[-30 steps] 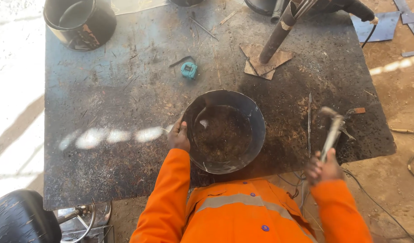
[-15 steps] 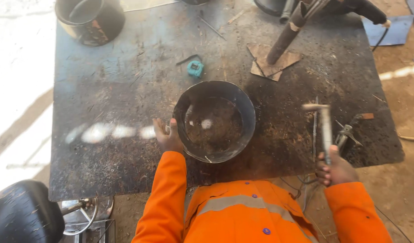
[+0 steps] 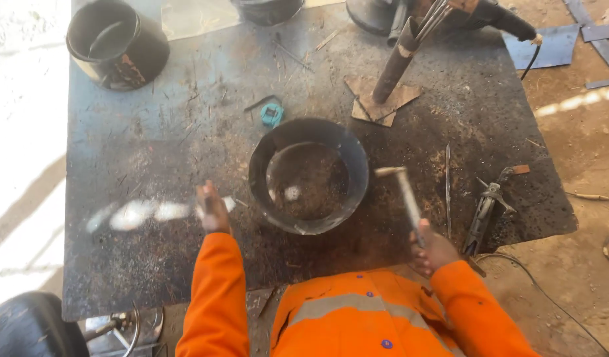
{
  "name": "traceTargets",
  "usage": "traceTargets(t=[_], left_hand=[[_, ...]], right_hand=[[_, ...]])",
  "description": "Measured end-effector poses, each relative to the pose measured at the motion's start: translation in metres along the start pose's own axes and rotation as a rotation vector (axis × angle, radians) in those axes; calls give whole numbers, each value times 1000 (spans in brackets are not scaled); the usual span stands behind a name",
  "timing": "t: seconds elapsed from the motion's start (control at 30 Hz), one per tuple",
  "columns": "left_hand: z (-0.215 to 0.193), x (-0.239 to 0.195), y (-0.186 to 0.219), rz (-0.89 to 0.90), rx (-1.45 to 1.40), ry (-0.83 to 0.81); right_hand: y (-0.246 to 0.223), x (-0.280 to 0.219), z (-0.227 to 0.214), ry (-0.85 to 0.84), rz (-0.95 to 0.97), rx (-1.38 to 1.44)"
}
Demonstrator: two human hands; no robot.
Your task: Hammer a metal ring on a workbench to shape it
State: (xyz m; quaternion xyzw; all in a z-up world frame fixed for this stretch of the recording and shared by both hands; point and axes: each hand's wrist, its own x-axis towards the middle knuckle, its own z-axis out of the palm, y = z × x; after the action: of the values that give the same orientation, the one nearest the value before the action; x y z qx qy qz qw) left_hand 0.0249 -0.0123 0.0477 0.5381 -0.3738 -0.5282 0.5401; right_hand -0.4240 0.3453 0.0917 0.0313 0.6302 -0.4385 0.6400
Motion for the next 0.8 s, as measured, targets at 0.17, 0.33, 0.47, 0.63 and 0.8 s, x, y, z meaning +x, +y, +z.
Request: traceTargets(t=[0.17, 0.33, 0.47, 0.63, 0.8], left_hand=[[-22, -18, 84, -42, -69, 12], [26, -10, 110, -19, -91, -50], [58, -3, 66, -47, -83, -161], [73, -8, 57, -65, -24, -244], [131, -98, 186, 10, 489, -129]], right_hand=[[-24, -29, -33, 397, -135, 17], [-48, 33, 22, 742, -172, 252], [-21, 84, 54, -99, 143, 127], [-42, -9, 39, 70, -130, -65], [8, -56, -2, 245, 15, 192]])
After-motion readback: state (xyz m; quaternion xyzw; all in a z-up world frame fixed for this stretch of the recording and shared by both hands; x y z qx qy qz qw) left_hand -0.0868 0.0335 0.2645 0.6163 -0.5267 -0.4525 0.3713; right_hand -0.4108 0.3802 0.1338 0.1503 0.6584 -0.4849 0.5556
